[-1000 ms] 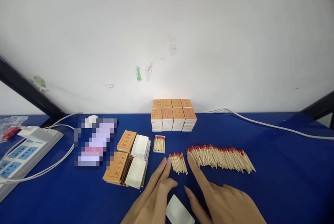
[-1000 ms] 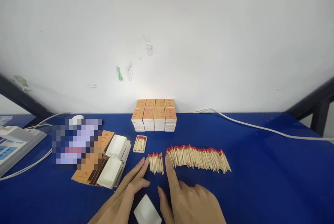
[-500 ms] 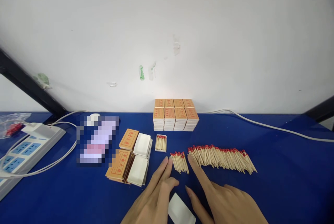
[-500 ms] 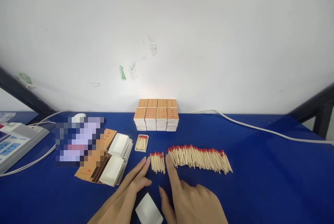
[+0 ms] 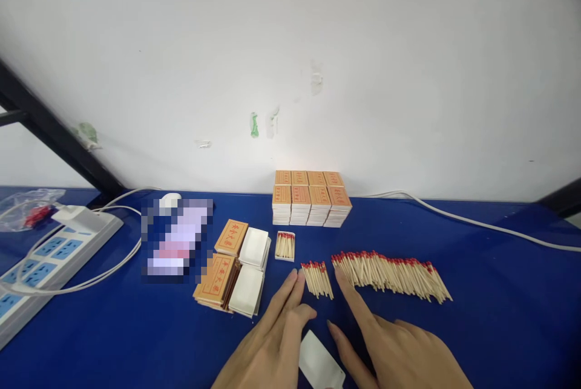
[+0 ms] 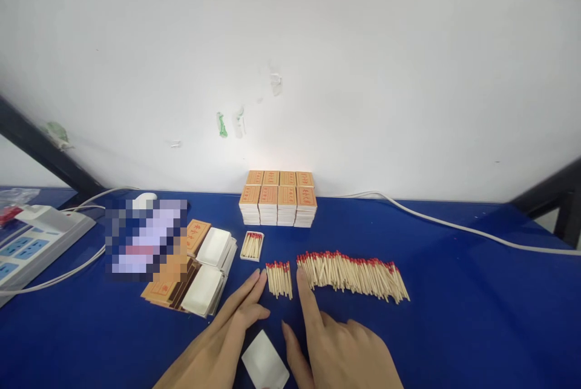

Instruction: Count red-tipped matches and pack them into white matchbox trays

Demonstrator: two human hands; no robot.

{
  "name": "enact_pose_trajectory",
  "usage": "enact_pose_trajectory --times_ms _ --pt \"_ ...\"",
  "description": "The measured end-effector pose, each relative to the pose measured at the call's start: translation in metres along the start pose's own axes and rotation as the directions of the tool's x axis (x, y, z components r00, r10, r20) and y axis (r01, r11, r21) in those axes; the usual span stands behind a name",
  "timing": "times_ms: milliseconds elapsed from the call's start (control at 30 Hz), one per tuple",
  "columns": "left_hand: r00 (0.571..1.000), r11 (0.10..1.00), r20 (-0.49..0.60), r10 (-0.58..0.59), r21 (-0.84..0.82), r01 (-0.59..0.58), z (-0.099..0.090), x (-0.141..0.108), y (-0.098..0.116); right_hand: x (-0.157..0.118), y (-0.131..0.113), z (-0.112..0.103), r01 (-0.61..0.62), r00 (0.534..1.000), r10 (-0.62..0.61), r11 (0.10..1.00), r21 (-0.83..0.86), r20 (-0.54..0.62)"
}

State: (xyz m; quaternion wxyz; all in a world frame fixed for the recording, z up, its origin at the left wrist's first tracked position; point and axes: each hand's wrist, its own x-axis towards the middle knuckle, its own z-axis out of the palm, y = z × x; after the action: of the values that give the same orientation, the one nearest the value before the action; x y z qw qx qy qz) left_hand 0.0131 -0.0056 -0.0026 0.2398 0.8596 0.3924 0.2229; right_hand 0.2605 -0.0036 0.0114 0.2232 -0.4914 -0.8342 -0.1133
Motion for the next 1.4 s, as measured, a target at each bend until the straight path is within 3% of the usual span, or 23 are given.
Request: enact_pose_trajectory --times_ms 300,1000,1200,1400 --pt "0.999 0.999 -0.041 -0.011 -0.032 0.01 0.019 -0.004 -0.015 0.005 0.0 0.002 0.057 0.998 -0.059 0.998 -0.037 -0.034" --pt "1.0 0.998 -0.019 -0.021 -0.058 0.02 0.018 -0.005 -0.018 0.004 0.0 0.0 0.046 0.997 -0.047 0.999 -0.005 -0.059" --pt "1.0 0.996 -0.001 -0.026 -0.083 0.026 0.013 -0.004 -0.019 0.001 -0.001 0.002 0.027 0.999 -0.026 0.999 0.047 -0.039" --pt "0.999 0.996 0.004 -0.036 -0.083 0.036 0.009 -0.003 -0.015 -0.006 0.001 0.004 -0.035 0.997 0.029 0.995 0.096 0.065"
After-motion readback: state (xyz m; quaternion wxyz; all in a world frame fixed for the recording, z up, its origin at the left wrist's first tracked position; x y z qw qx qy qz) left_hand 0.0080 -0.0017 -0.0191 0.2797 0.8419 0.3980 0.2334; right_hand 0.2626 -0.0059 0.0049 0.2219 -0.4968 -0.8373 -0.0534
